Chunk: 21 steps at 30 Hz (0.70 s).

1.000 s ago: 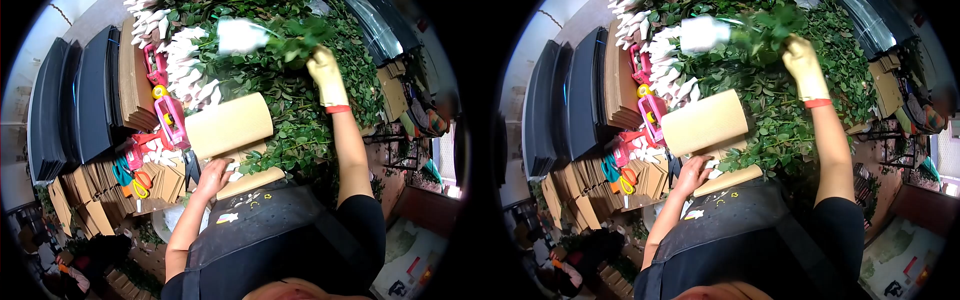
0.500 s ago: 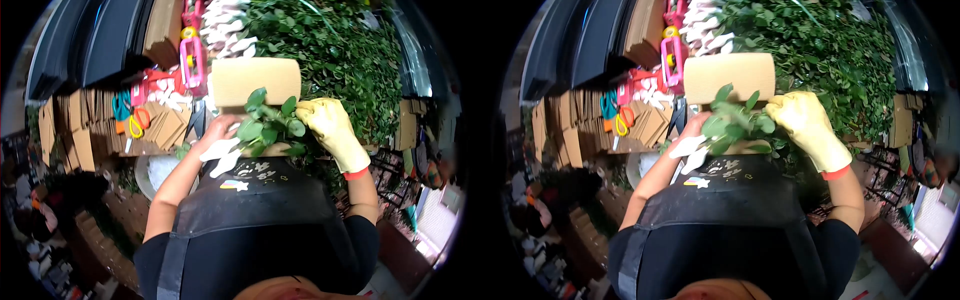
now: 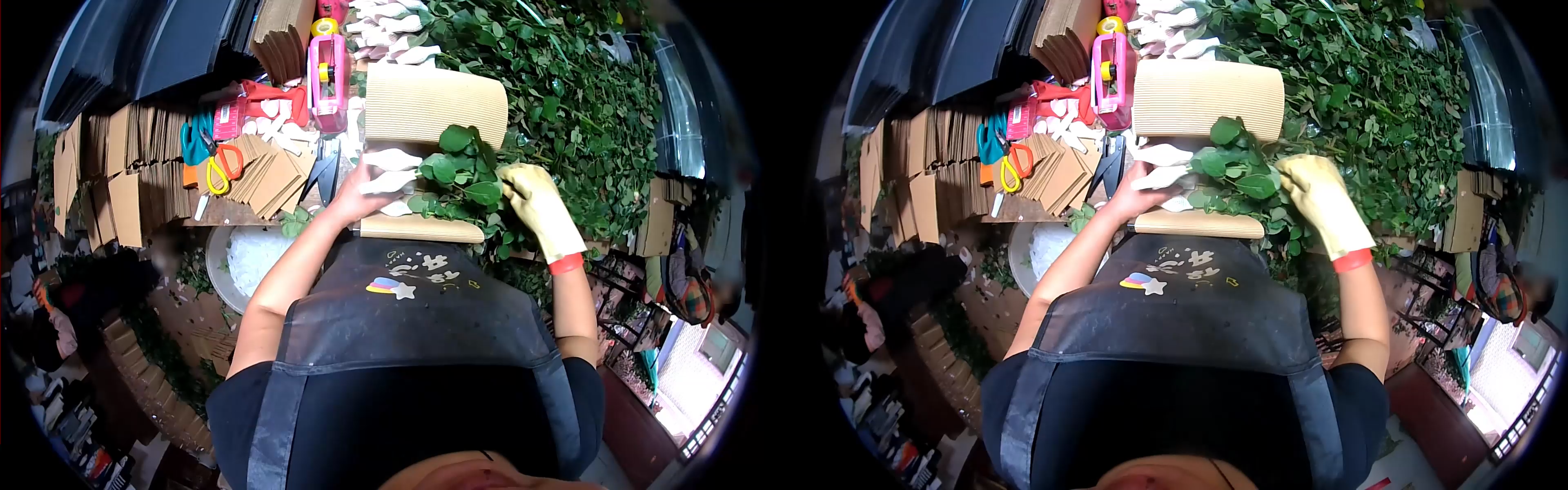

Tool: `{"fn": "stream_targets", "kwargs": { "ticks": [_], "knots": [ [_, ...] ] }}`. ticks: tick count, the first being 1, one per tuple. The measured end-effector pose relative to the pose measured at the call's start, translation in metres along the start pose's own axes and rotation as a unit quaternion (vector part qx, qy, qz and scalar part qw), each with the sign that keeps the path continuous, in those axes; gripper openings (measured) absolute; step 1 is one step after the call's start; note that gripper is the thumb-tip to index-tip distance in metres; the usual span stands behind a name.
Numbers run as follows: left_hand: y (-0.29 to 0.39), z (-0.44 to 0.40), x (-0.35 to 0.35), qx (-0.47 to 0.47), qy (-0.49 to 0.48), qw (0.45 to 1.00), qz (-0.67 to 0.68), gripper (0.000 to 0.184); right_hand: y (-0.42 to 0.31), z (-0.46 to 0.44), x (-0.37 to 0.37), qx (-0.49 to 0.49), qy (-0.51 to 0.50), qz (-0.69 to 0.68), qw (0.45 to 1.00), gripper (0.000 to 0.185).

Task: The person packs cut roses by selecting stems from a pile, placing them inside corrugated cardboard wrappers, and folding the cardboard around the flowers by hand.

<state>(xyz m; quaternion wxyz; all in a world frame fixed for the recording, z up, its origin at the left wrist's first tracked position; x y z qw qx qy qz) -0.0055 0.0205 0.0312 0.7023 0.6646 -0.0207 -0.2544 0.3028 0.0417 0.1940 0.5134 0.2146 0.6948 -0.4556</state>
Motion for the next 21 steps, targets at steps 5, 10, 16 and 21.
{"fn": "stream_targets", "kwargs": {
  "ticks": [5, 10, 16, 21],
  "knots": [
    [-0.006, 0.0, 0.0, -0.042, 0.005, 0.998, 0.043, 0.101, 0.027, 0.002, 0.061, 0.057, -0.092, 0.147, 0.983, 0.011],
    [0.004, -0.008, -0.006, 0.032, -0.018, 0.999, 0.012, 0.088, 0.03, -0.008, 0.067, 0.143, -0.244, 0.243, 0.928, 0.016],
    [0.016, -0.018, -0.007, 0.051, -0.049, 0.997, -0.036, 0.036, 0.054, -0.026, 0.093, 0.381, -0.336, 0.172, 0.844, 0.02],
    [0.026, -0.016, -0.005, -0.042, -0.084, 0.985, -0.145, 0.03, 0.033, -0.005, 0.083, 0.129, -0.268, 0.229, 0.927, 0.018]
  ]
}}
Point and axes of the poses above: each hand's wrist, its own z-axis away from the middle knuckle, its own x-axis out of the palm, y = z × x, the point moved 4 cm from there along -z, towards the middle knuckle, and after that the axes turned 3 degrees about -y, right-handed, at the moved point
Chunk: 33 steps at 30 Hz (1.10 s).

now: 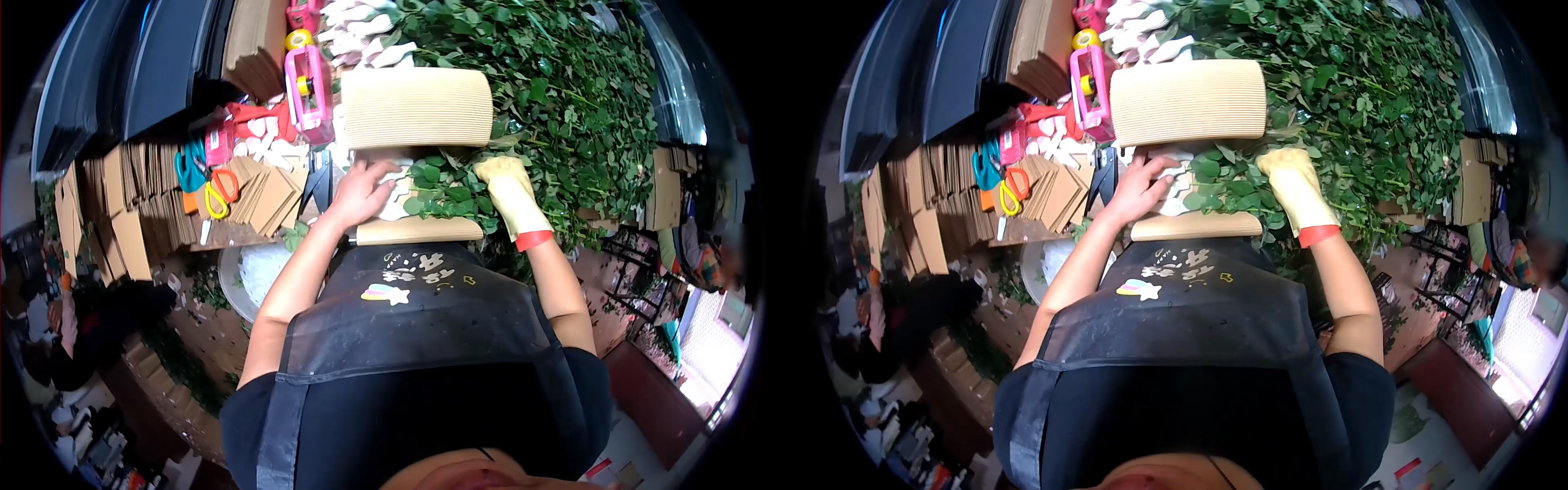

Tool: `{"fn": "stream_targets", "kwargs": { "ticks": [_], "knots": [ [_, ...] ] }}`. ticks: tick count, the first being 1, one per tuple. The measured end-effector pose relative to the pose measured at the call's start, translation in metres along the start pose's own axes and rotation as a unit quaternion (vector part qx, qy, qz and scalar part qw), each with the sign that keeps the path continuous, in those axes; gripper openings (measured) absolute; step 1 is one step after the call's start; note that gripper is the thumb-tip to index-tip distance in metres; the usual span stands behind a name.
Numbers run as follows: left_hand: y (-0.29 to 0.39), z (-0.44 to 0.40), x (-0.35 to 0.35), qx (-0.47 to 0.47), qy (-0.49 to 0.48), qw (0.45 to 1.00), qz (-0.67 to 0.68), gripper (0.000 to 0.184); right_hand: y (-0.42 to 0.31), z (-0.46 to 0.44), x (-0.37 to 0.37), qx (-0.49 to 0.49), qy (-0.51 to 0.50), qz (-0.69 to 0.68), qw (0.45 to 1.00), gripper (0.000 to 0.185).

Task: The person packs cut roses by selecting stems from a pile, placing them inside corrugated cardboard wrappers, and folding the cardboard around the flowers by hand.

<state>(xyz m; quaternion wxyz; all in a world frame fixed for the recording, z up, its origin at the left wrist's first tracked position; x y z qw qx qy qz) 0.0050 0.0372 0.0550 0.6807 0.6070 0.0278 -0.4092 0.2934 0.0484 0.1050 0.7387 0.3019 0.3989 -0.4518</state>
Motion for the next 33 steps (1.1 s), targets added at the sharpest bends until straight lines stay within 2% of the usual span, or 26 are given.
{"fn": "stream_targets", "kwargs": {
  "ticks": [1, 2, 3, 4, 5, 6, 8, 10, 12, 14, 15, 16, 18, 19, 20, 21, 22, 23, 25, 26, 27, 28, 30, 32, 33],
  "knots": [
    [-0.005, 0.001, 0.003, 0.029, 0.019, 0.999, -0.014, 0.029, 0.001, 0.005, -0.006, -0.022, 0.046, -0.015, 0.999, 0.018],
    [-0.013, 0.0, 0.007, 0.061, 0.038, 0.997, -0.028, 0.029, 0.003, 0.001, 0.005, -0.025, 0.039, 0.005, 0.999, 0.021],
    [-0.013, 0.001, 0.007, 0.088, 0.055, 0.993, -0.055, 0.029, 0.01, 0.007, -0.001, -0.043, 0.057, -0.071, 0.995, 0.025],
    [-0.013, 0.002, 0.007, 0.061, 0.02, 0.996, -0.062, 0.034, 0.018, 0.014, -0.009, -0.062, 0.076, -0.145, 0.984, 0.03],
    [-0.012, 0.001, 0.006, 0.065, 0.033, 0.996, -0.041, 0.037, 0.029, 0.019, -0.011, -0.094, 0.082, -0.207, 0.97, 0.036],
    [-0.012, 0.0, 0.004, 0.067, 0.047, 0.996, -0.02, 0.04, 0.034, 0.025, -0.032, -0.032, -0.001, -0.233, 0.972, 0.036],
    [-0.004, -0.004, -0.002, 0.084, 0.009, 0.993, -0.081, 0.047, 0.055, 0.032, -0.076, 0.037, 0.02, -0.299, 0.953, 0.032],
    [-0.001, -0.007, -0.005, 0.034, -0.024, 0.997, -0.066, 0.048, 0.08, 0.017, -0.105, 0.134, 0.135, -0.296, 0.936, 0.03],
    [-0.008, -0.007, -0.001, 0.018, -0.007, 0.996, -0.09, 0.046, 0.102, -0.016, -0.11, 0.107, 0.362, -0.203, 0.904, 0.03],
    [-0.013, -0.007, -0.001, 0.068, 0.017, 0.995, -0.068, 0.046, 0.115, -0.067, -0.097, 0.149, 0.344, -0.006, 0.927, 0.034],
    [-0.009, -0.006, -0.003, 0.102, 0.049, 0.991, -0.065, 0.047, 0.11, -0.073, -0.093, 0.155, 0.31, 0.022, 0.938, 0.039],
    [-0.012, -0.007, -0.003, 0.099, 0.085, 0.991, -0.016, 0.043, 0.119, -0.093, -0.062, 0.122, 0.338, 0.021, 0.933, 0.031],
    [-0.046, -0.011, 0.01, -0.051, 0.062, 0.992, 0.092, 0.037, 0.119, -0.098, -0.062, 0.095, 0.28, -0.014, 0.955, 0.022],
    [-0.045, -0.013, 0.01, -0.06, 0.084, 0.988, 0.116, 0.032, 0.117, -0.091, -0.064, 0.062, 0.362, -0.036, 0.93, 0.016],
    [-0.062, -0.016, 0.022, -0.044, 0.123, 0.98, 0.152, 0.027, 0.123, -0.085, -0.062, 0.051, 0.348, -0.077, 0.933, 0.015],
    [-0.047, -0.015, 0.021, 0.01, 0.186, 0.976, 0.11, 0.022, 0.132, -0.08, -0.06, 0.061, 0.323, -0.079, 0.941, 0.014],
    [-0.028, -0.011, 0.019, 0.062, 0.245, 0.965, 0.065, 0.019, 0.137, -0.059, -0.073, 0.128, 0.278, -0.076, 0.949, 0.017],
    [-0.018, -0.012, 0.017, 0.088, 0.258, 0.961, 0.045, 0.016, 0.146, -0.034, -0.081, 0.152, 0.346, -0.106, 0.92, 0.02],
    [-0.018, -0.014, 0.02, 0.084, 0.277, 0.956, 0.042, 0.018, 0.169, 0.015, -0.092, 0.192, 0.4, -0.186, 0.877, 0.027],
    [-0.018, -0.014, 0.022, 0.081, 0.284, 0.954, 0.04, 0.019, 0.177, 0.039, -0.09, 0.159, 0.466, -0.188, 0.85, 0.031],
    [-0.016, -0.013, 0.021, 0.102, 0.293, 0.951, 0.004, 0.023, 0.179, 0.059, -0.089, 0.122, 0.487, -0.222, 0.836, 0.029],
    [-0.018, -0.013, 0.021, 0.085, 0.277, 0.957, -0.008, 0.023, 0.164, 0.08, -0.096, 0.13, 0.489, -0.268, 0.82, 0.028],
    [-0.023, -0.014, 0.022, 0.064, 0.274, 0.96, 0.01, 0.027, 0.131, 0.105, -0.114, 0.131, 0.44, -0.295, 0.838, 0.026],
    [-0.038, -0.018, 0.028, 0.012, 0.261, 0.965, 0.031, 0.032, 0.095, 0.108, -0.102, 0.024, 0.395, -0.449, 0.801, 0.025],
    [-0.035, -0.018, 0.026, 0.03, 0.269, 0.96, 0.071, 0.034, 0.076, 0.1, -0.089, -0.02, 0.375, -0.464, 0.802, 0.025]
  ]
}}
Point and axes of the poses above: each hand's wrist, its own z-axis away from the middle knuckle, its own x-axis out of the palm, y = z × x, the point moved 4 cm from there along -z, towards the middle knuckle, and after that the axes turned 3 degrees about -y, right-handed, at the moved point
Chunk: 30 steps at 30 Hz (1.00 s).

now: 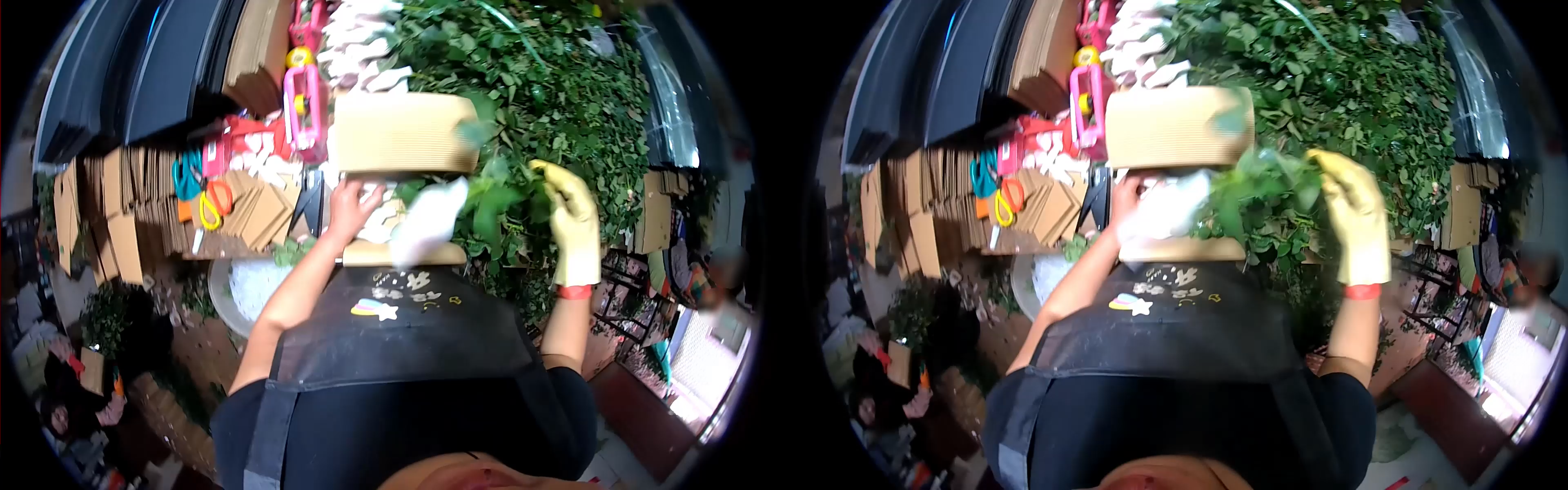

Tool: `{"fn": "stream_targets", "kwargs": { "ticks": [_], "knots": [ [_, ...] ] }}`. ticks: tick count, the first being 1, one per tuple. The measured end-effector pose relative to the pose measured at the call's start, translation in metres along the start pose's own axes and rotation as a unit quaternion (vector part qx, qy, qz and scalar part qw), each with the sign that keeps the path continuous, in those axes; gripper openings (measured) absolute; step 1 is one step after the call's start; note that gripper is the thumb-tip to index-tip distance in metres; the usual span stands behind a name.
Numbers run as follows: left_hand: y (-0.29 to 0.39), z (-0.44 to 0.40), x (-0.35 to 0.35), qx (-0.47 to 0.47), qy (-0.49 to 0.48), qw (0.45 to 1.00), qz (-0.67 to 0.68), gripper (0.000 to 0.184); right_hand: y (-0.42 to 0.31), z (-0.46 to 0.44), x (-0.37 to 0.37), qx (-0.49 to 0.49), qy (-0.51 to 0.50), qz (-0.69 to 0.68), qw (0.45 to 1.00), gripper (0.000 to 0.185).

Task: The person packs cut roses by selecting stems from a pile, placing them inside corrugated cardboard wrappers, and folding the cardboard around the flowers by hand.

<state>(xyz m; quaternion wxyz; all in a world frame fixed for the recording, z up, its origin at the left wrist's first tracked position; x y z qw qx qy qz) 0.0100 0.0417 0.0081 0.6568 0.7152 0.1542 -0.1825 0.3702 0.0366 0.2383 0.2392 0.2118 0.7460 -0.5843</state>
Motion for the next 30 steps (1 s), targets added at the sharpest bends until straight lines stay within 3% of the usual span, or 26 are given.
{"fn": "stream_targets", "kwargs": {
  "ticks": [1, 3, 5, 6, 9, 10, 11, 13, 15, 17, 18, 21, 24, 27, 30],
  "knots": [
    [0.01, -0.001, -0.005, -0.022, -0.007, 0.999, -0.026, 0.034, -0.002, 0.004, 0.023, -0.022, -0.028, 0.002, 0.999, 0.029],
    [-0.003, 0.0, 0.0, -0.038, -0.025, 0.998, -0.046, 0.036, 0.031, 0.009, 0.065, -0.044, -0.098, 0.178, 0.978, 0.031],
    [0.004, 0.002, -0.001, 0.02, 0.007, 1.0, -0.002, 0.033, 0.049, 0.014, 0.087, -0.042, -0.135, 0.282, 0.949, 0.03],
    [0.01, -0.001, -0.002, -0.069, -0.025, 0.997, -0.001, 0.029, 0.043, 0.018, 0.089, -0.059, -0.132, 0.365, 0.92, 0.033],
    [0.007, -0.002, -0.001, -0.08, -0.049, 0.995, 0.023, 0.026, -0.007, 0.015, 0.08, -0.078, -0.134, 0.495, 0.855, 0.044],
    [0.007, -0.002, 0.0, -0.075, -0.049, 0.996, 0.016, 0.025, -0.03, 0.007, 0.077, -0.099, -0.116, 0.439, 0.885, 0.043],
    [0.008, -0.002, -0.001, -0.066, -0.046, 0.997, 0.009, 0.025, -0.043, 0.002, 0.081, -0.062, -0.147, 0.335, 0.929, 0.041],
    [0.011, -0.003, -0.001, -0.052, -0.04, 0.998, -0.004, 0.025, -0.073, -0.007, 0.107, -0.016, -0.227, 0.166, 0.959, 0.033],
    [0.016, -0.002, -0.002, 0.007, -0.037, 0.999, -0.02, 0.023, -0.078, -0.01, 0.148, -0.021, -0.23, 0.229, 0.946, 0.032],
    [0.025, -0.002, -0.008, 0.077, -0.026, 0.996, -0.031, 0.025, -0.043, -0.022, 0.192, 0.017, -0.3, 0.375, 0.877, 0.035],
    [0.018, -0.002, -0.006, 0.099, -0.015, 0.994, -0.042, 0.032, -0.022, -0.028, 0.207, 0.037, -0.32, 0.375, 0.869, 0.036],
    [0.007, -0.002, -0.009, 0.002, -0.04, 0.997, -0.063, 0.041, -0.007, -0.033, 0.213, 0.063, -0.325, 0.368, 0.869, 0.037],
    [0.025, -0.007, -0.028, -0.011, -0.063, 0.998, 0.022, 0.045, -0.008, -0.03, 0.214, 0.099, -0.326, 0.369, 0.865, 0.039],
    [0.013, -0.008, -0.024, -0.067, -0.057, 0.995, 0.038, 0.034, 0.004, -0.03, 0.224, 0.078, -0.305, 0.39, 0.866, 0.039],
    [0.017, -0.003, -0.028, -0.044, -0.027, 0.998, 0.047, 0.028, 0.008, -0.029, 0.227, 0.087, -0.289, 0.394, 0.868, 0.04]
  ]
}}
Point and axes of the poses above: each hand's wrist, its own z-axis away from the middle knuckle, its own x-axis out of the palm, y = z × x, the point moved 4 cm from there along -z, towards the middle knuckle, and after that the axes turned 3 degrees about -y, right-handed, at the moved point
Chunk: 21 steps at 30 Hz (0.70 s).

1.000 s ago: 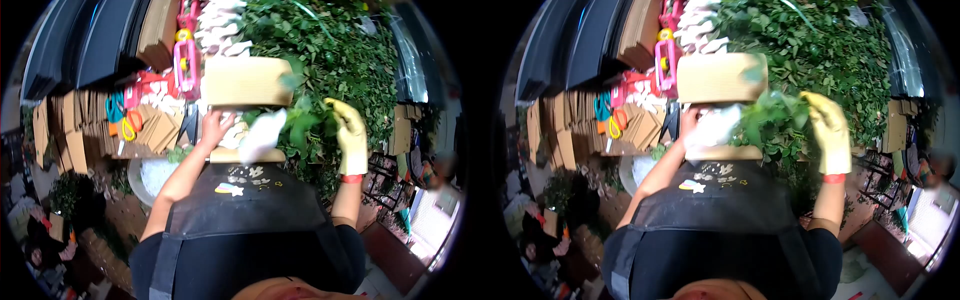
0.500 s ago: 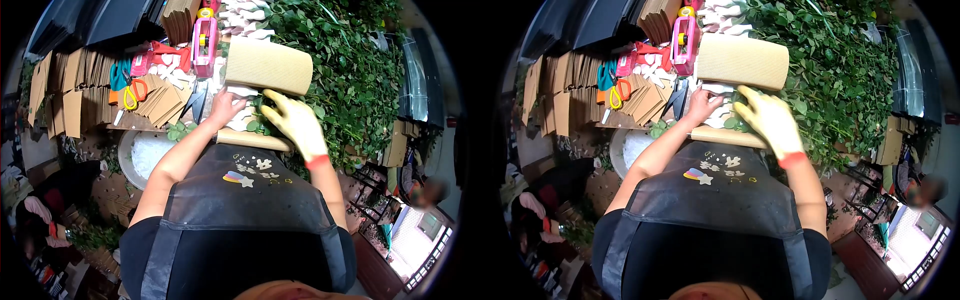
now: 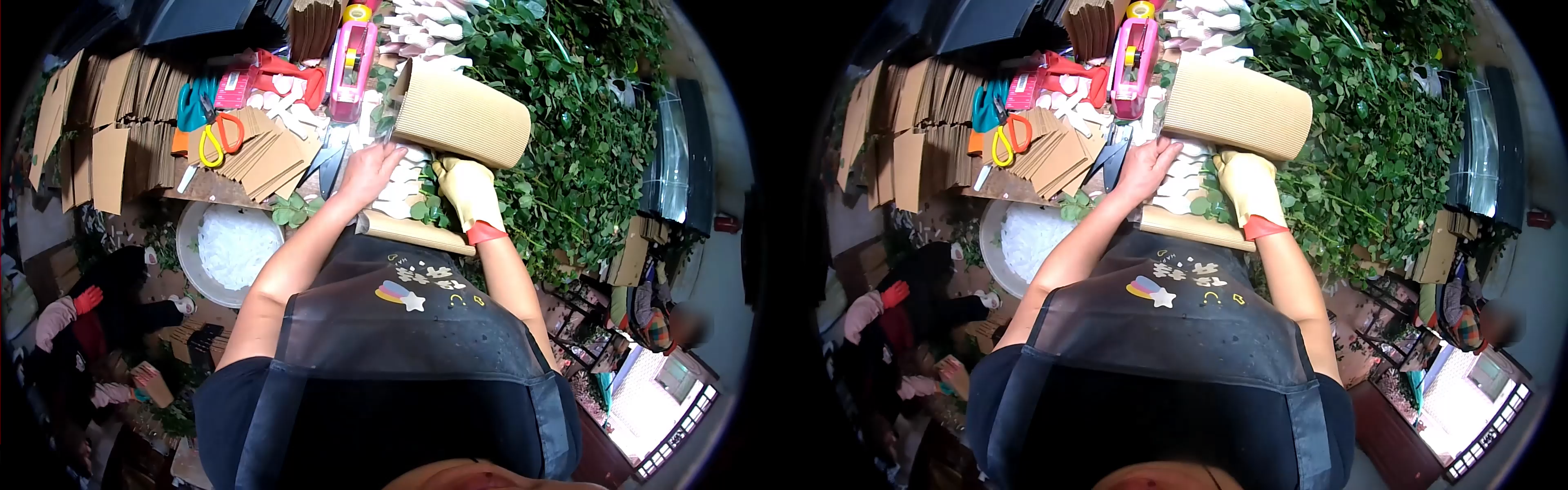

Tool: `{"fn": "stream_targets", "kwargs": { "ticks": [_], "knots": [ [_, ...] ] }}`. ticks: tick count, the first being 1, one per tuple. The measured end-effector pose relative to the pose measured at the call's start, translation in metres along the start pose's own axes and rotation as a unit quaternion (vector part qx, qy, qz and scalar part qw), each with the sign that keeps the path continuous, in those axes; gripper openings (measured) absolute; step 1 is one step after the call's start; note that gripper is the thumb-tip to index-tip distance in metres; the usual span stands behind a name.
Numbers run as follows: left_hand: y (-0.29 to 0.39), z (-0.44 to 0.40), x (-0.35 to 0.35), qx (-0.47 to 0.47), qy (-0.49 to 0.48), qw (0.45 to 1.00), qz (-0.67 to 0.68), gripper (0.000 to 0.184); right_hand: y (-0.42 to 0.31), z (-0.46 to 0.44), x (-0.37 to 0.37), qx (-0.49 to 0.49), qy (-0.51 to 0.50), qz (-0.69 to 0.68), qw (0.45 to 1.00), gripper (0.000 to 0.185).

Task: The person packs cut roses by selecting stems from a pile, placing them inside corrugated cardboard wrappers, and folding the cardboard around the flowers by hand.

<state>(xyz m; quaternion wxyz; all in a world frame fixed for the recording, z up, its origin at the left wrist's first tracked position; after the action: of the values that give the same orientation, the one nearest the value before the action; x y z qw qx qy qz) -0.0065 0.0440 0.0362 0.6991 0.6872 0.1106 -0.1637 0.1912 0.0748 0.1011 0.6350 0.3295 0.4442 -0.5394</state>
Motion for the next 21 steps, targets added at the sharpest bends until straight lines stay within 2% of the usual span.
{"fn": "stream_targets", "kwargs": {
  "ticks": [1, 4, 5, 7, 9, 11, 12, 15, 16, 19, 21],
  "knots": [
    [0.0, 0.002, 0.0, 0.002, 0.009, 1.0, 0.007, 0.027, 0.0, -0.001, 0.0, 0.004, -0.006, 0.001, 1.0, 0.04],
    [-0.009, 0.012, -0.009, -0.074, 0.094, 0.978, 0.169, 0.025, 0.0, -0.001, 0.0, 0.009, -0.014, 0.0, 1.0, 0.04],
    [-0.016, 0.016, -0.022, -0.125, 0.171, 0.951, 0.226, 0.026, 0.0, 0.0, 0.0, 0.004, -0.01, -0.003, 1.0, 0.04],
    [-0.016, 0.011, -0.057, -0.027, 0.248, 0.937, 0.244, 0.025, -0.002, 0.003, -0.008, 0.002, -0.021, -0.029, 0.999, 0.04],
    [-0.043, 0.015, -0.059, -0.133, 0.038, 0.979, 0.149, 0.021, -0.002, 0.005, -0.018, 0.014, -0.083, -0.065, 0.994, 0.039],
    [-0.027, 0.01, -0.045, -0.142, 0.008, 0.99, -0.004, 0.032, -0.004, 0.006, -0.026, 0.019, -0.132, -0.068, 0.989, 0.04],
    [-0.023, 0.008, -0.034, -0.145, -0.015, 0.989, -0.008, 0.036, -0.006, 0.006, -0.027, 0.017, -0.122, -0.069, 0.99, 0.041],
    [-0.017, -0.004, -0.015, -0.144, -0.08, 0.986, -0.019, 0.04, -0.012, 0.008, -0.018, -0.002, -0.041, -0.025, 0.999, 0.041],
    [-0.016, -0.008, -0.011, -0.14, -0.101, 0.985, -0.022, 0.04, -0.012, 0.005, -0.011, 0.016, -0.053, -0.014, 0.998, 0.039],
    [-0.023, -0.006, 0.001, -0.123, -0.056, 0.99, 0.037, 0.036, -0.012, 0.002, -0.007, 0.016, -0.064, -0.003, 0.998, 0.037],
    [-0.027, -0.003, 0.008, -0.149, -0.032, 0.983, 0.103, 0.029, -0.013, -0.001, -0.003, 0.022, -0.071, 0.026, 0.997, 0.038]
  ]
}}
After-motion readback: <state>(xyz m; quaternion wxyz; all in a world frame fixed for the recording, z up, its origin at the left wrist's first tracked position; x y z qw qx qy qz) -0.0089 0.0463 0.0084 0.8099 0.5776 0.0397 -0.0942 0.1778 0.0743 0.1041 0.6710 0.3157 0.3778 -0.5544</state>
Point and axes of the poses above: each hand's wrist, its own z-axis away from the middle knuckle, its own x-axis out of the palm, y = z × x, the point moved 4 cm from there along -z, towards the middle knuckle, and after that the axes turned 3 degrees about -y, right-handed, at the moved point
